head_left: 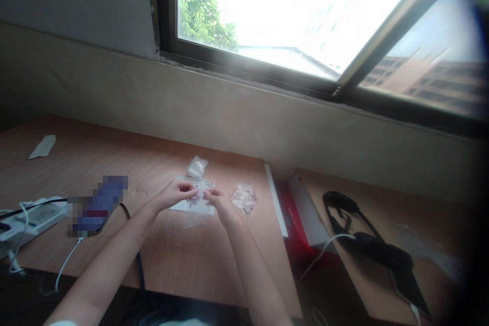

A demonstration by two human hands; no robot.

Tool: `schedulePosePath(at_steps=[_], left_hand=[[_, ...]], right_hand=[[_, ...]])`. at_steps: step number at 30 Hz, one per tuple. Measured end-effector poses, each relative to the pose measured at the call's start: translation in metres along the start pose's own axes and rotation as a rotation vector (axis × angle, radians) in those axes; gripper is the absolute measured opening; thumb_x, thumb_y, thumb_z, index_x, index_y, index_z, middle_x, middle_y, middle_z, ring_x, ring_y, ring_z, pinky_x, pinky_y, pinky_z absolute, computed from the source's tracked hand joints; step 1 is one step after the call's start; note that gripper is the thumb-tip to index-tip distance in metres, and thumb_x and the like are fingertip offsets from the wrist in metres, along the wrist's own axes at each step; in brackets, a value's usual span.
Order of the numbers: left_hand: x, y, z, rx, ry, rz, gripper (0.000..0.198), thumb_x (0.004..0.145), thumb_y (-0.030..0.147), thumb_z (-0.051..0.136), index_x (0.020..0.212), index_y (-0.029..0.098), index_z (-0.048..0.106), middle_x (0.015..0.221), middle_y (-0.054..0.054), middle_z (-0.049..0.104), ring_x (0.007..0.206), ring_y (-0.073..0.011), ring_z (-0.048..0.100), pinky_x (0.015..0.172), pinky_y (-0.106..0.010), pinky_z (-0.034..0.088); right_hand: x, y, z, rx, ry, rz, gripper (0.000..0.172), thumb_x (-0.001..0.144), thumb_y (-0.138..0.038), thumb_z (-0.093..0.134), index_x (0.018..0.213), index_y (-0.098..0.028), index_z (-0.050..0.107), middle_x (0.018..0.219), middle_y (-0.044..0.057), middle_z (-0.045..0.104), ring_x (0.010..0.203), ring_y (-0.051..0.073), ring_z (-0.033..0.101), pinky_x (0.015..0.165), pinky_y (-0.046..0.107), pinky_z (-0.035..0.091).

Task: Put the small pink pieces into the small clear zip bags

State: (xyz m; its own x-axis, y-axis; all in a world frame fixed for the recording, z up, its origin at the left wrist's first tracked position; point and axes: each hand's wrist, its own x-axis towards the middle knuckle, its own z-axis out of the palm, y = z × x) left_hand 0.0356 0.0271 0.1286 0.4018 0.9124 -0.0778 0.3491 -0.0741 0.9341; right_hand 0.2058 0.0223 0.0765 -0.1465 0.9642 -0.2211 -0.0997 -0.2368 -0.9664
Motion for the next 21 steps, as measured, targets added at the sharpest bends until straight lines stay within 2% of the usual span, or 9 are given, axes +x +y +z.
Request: schedulePosePath(at_steps=[7,11,14,21], left_hand=[[0.000,0.001,0.004,0.001,0.009,0.010,0.026,0.070,0.037,0.050,0.060,0.014,0.055,0.055,0.003,0.047,0.054,-0.0105,0.043,0.049,-0.020,0.032],[0.002,0.000,0.004,-0.010,0.024,0.017,0.027,0.071,0.038,0.048,0.059,0.015,0.052,0.054,0.003,0.044,0.054,-0.0104,0.042,0.049,-0.020,0.032],[0.003,-0.002,0.004,-0.045,-0.028,0.036,0.029,0.072,0.040,0.047,0.058,0.015,0.051,0.055,0.003,0.044,0.056,-0.0106,0.042,0.050,-0.020,0.033],[0.009,-0.013,0.008,-0.108,-0.128,-0.008,0.031,0.072,0.044,0.044,0.061,0.015,0.048,0.055,0.003,0.040,0.054,-0.0102,0.040,0.049,-0.021,0.032]], right_hand=[[0.002,0.000,0.001,-0.010,0.084,0.020,0.020,0.055,-0.032,0.065,0.063,-0.015,0.058,0.061,0.001,0.058,0.058,0.012,0.050,0.059,0.025,0.035],[-0.002,-0.004,0.003,0.067,-0.061,0.037,0.024,0.061,-0.037,0.061,0.071,-0.015,0.060,0.072,0.003,0.060,0.068,0.014,0.054,0.063,0.025,0.036],[-0.002,-0.003,0.007,0.097,-0.142,0.047,0.027,0.063,-0.040,0.059,0.074,-0.015,0.061,0.073,0.004,0.061,0.069,0.014,0.054,0.064,0.026,0.036],[0.009,0.004,0.010,0.003,-0.053,0.017,0.023,0.056,-0.035,0.065,0.060,-0.014,0.057,0.058,0.001,0.058,0.056,0.011,0.048,0.057,0.024,0.033]])
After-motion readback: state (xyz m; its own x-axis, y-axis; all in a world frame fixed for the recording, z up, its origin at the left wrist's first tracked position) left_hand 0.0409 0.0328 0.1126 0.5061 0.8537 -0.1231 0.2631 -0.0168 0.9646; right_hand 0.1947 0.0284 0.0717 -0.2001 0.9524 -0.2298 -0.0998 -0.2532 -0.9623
